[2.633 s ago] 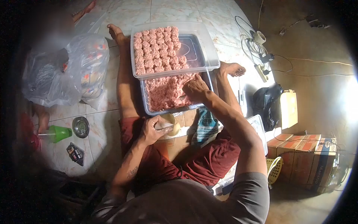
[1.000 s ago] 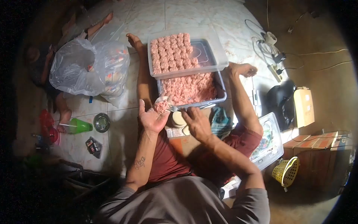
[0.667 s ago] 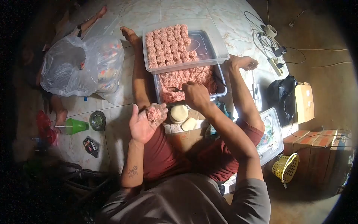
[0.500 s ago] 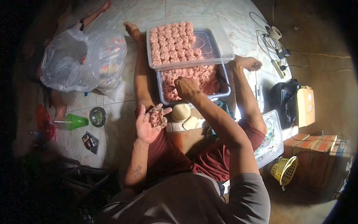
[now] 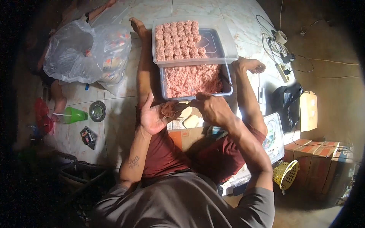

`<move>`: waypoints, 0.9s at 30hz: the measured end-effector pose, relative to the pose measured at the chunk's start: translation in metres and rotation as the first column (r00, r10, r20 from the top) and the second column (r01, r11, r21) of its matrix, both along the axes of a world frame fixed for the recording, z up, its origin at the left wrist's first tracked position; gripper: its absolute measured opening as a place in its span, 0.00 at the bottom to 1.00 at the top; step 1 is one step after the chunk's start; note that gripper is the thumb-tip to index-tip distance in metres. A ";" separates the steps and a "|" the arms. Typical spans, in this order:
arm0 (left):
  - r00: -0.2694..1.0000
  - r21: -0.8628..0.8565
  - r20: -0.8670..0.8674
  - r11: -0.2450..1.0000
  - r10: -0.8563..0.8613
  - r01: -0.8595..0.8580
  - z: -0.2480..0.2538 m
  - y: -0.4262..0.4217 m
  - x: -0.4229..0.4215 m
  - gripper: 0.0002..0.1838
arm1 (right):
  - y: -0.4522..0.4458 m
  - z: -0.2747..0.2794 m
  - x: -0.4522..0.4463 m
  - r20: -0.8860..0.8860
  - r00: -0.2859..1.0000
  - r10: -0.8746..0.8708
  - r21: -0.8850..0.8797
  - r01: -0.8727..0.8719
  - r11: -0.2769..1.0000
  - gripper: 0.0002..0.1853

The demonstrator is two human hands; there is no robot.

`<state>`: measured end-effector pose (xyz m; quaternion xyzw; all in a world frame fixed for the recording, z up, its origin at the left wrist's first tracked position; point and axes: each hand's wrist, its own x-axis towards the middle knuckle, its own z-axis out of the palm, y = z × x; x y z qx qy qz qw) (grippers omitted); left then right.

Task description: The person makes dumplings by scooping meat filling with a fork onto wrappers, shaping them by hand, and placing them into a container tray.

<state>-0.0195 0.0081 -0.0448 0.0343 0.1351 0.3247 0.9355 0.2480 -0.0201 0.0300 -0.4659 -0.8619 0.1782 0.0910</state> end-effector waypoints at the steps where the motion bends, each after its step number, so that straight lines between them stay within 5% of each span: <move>1: 0.999 0.020 -0.002 0.999 0.032 -0.032 -0.004 -0.001 0.000 0.52 | -0.008 0.019 -0.007 -0.003 0.999 -0.054 0.032 0.054 0.998 0.20; 6: 0.971 0.049 -0.133 0.980 0.198 -0.193 0.009 -0.010 0.007 0.48 | -0.044 0.002 -0.027 -0.086 0.985 -0.153 -0.010 0.153 0.988 0.22; 8: 0.975 0.006 -0.045 0.976 0.217 -0.217 -0.001 -0.013 0.007 0.46 | -0.059 0.023 -0.042 -0.037 0.941 -0.336 -0.077 0.332 0.940 0.21; 12: 0.940 0.047 -0.181 0.957 0.290 -0.286 -0.003 -0.028 0.021 0.46 | -0.084 -0.033 -0.064 -0.229 0.869 -0.438 -0.111 0.424 0.899 0.19; 14: 0.905 0.014 -0.162 0.918 0.393 -0.396 -0.023 -0.026 0.017 0.44 | -0.090 -0.008 -0.068 -0.205 0.843 -0.497 -0.157 0.473 0.867 0.18; 18: 0.924 -0.011 -0.219 0.947 0.312 -0.322 -0.010 -0.031 0.023 0.42 | -0.102 -0.033 -0.077 -0.263 0.798 -0.542 -0.120 0.530 0.839 0.16; 20: 0.934 -0.040 -0.154 0.942 0.323 -0.332 -0.022 -0.023 0.013 0.43 | -0.101 -0.014 -0.065 -0.141 0.853 -0.502 -0.182 0.477 0.860 0.14; 23: 0.989 -0.055 -0.060 0.989 0.132 -0.135 -0.024 -0.026 0.000 0.44 | -0.092 -0.020 -0.049 -0.316 0.832 -0.455 -0.131 0.437 0.890 0.15; 27: 0.954 0.058 -0.256 0.987 0.157 -0.147 -0.016 -0.023 -0.001 0.42 | -0.083 -0.004 -0.030 -0.281 0.872 -0.400 -0.089 0.392 0.916 0.11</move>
